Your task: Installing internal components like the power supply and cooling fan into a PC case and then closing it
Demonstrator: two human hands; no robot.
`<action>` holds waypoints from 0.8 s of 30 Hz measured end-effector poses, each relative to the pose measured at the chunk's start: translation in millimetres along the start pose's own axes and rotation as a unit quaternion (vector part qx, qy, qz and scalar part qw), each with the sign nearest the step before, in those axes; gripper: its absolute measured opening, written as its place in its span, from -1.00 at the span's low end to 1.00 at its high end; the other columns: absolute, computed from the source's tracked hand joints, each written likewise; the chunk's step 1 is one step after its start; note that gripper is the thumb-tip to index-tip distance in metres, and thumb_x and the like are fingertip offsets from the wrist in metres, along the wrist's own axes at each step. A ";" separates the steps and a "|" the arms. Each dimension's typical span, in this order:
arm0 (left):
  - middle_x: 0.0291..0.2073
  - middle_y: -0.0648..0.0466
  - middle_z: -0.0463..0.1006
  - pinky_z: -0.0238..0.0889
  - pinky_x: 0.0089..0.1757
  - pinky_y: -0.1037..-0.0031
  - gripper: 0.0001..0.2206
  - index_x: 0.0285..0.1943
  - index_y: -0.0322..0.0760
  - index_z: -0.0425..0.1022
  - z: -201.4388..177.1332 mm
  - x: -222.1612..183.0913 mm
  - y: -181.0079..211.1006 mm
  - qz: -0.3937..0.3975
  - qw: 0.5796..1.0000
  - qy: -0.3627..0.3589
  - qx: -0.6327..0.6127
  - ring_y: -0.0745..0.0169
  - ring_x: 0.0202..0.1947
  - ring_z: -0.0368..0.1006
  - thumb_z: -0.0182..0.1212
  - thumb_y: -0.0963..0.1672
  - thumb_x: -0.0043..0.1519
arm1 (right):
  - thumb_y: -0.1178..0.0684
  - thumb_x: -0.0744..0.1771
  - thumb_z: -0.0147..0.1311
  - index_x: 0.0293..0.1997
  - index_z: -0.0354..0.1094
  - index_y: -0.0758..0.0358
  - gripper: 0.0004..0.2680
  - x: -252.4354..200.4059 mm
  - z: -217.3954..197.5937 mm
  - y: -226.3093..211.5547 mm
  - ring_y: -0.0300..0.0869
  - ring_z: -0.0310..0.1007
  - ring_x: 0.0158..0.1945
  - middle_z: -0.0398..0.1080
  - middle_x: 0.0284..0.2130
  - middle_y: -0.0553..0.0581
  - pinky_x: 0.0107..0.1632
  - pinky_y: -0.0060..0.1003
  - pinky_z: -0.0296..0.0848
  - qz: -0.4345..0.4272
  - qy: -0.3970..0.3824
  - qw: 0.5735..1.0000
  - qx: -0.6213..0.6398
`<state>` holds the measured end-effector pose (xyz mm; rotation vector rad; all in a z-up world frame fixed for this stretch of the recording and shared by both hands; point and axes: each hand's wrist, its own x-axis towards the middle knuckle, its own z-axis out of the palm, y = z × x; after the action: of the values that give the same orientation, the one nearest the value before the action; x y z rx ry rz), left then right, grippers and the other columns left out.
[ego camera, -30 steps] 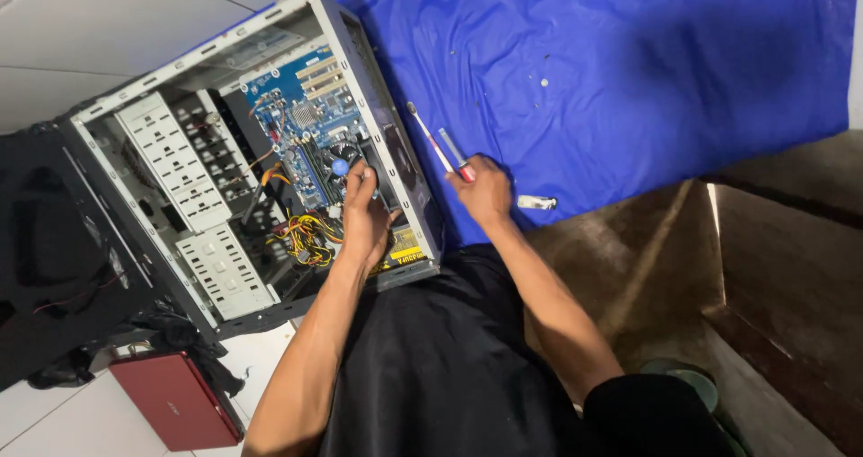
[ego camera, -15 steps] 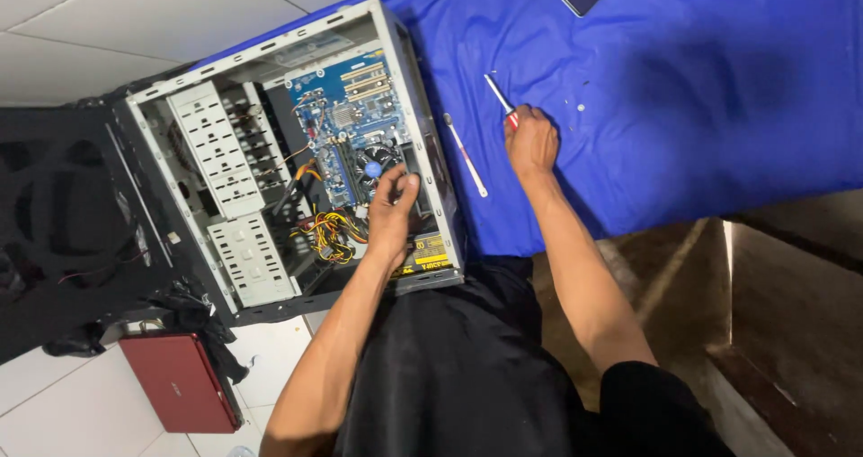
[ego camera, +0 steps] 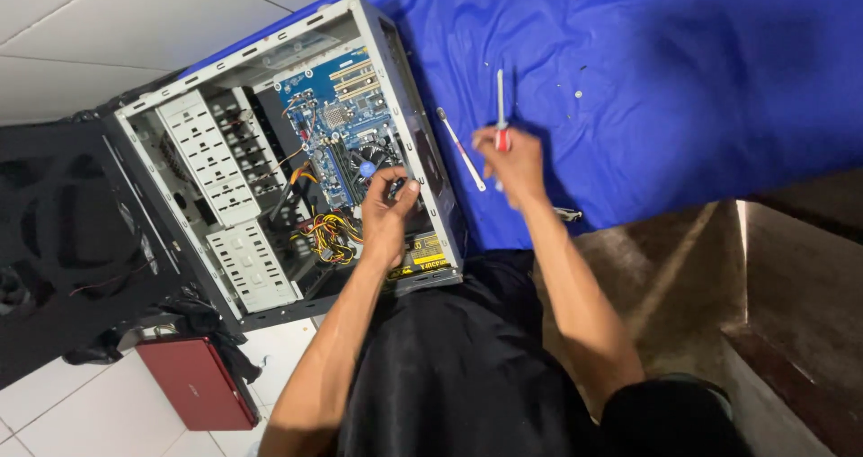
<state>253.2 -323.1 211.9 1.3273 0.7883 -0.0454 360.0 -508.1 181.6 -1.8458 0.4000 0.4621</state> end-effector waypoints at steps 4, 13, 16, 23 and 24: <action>0.04 0.13 0.40 0.49 -0.10 0.50 -0.80 0.06 -0.15 0.44 7.1 -9.7 18.4 -0.057 0.998 -0.015 -0.020 0.27 0.01 0.48 0.27 -0.18 0.29 | 0.14 0.24 0.23 -0.23 0.59 0.21 -0.90 -55.0 4.5 -20.2 -0.32 0.25 -0.73 0.33 -0.81 0.11 -0.57 -0.53 0.19 0.037 -0.097 0.976 0.193; -0.12 0.13 0.44 0.50 -0.13 0.47 -0.79 0.09 -0.19 0.51 12.2 -21.4 20.6 -0.040 0.999 0.019 0.019 0.35 -0.13 0.45 0.30 -0.17 0.29 | 0.16 0.25 0.32 -0.19 0.59 0.20 -0.88 -77.6 22.4 10.3 -0.31 0.38 -0.68 0.37 -0.80 0.12 -0.53 -0.51 0.28 -0.008 -0.113 0.976 0.184; -0.22 0.15 0.50 0.45 -0.15 0.55 -0.77 0.13 -0.20 0.55 10.8 -21.9 12.4 -0.024 0.999 0.028 0.034 0.46 -0.20 0.42 0.31 -0.17 0.29 | 0.16 0.26 0.31 -0.18 0.57 0.24 -0.89 -80.3 19.1 9.7 -0.30 0.39 -0.66 0.38 -0.78 0.12 -0.50 -0.50 0.27 -0.013 -0.122 0.971 0.204; -0.27 0.09 0.56 0.46 -0.17 0.52 -0.69 0.18 -0.26 0.54 10.8 -25.3 15.8 -0.019 1.000 0.020 0.006 0.43 -0.25 0.46 0.34 -0.21 0.24 | 0.15 0.27 0.34 -0.18 0.55 0.26 -0.88 -80.5 23.2 20.4 -0.27 0.42 -0.62 0.39 -0.76 0.12 -0.46 -0.47 0.32 -0.033 -0.137 0.969 0.204; -0.27 0.09 0.56 0.46 -0.17 0.52 -0.69 0.18 -0.26 0.54 11.7 -28.8 22.8 -0.019 1.000 0.020 0.006 0.43 -0.25 0.46 0.34 -0.21 0.24 | 0.15 0.27 0.34 -0.18 0.55 0.26 -0.88 -79.0 21.0 20.6 -0.27 0.42 -0.62 0.39 -0.76 0.12 -0.46 -0.47 0.32 -0.033 -0.136 0.969 0.204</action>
<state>247.9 -338.4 246.9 1.3278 0.8493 -0.0545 279.1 -490.8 198.2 -1.3694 0.2247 0.5362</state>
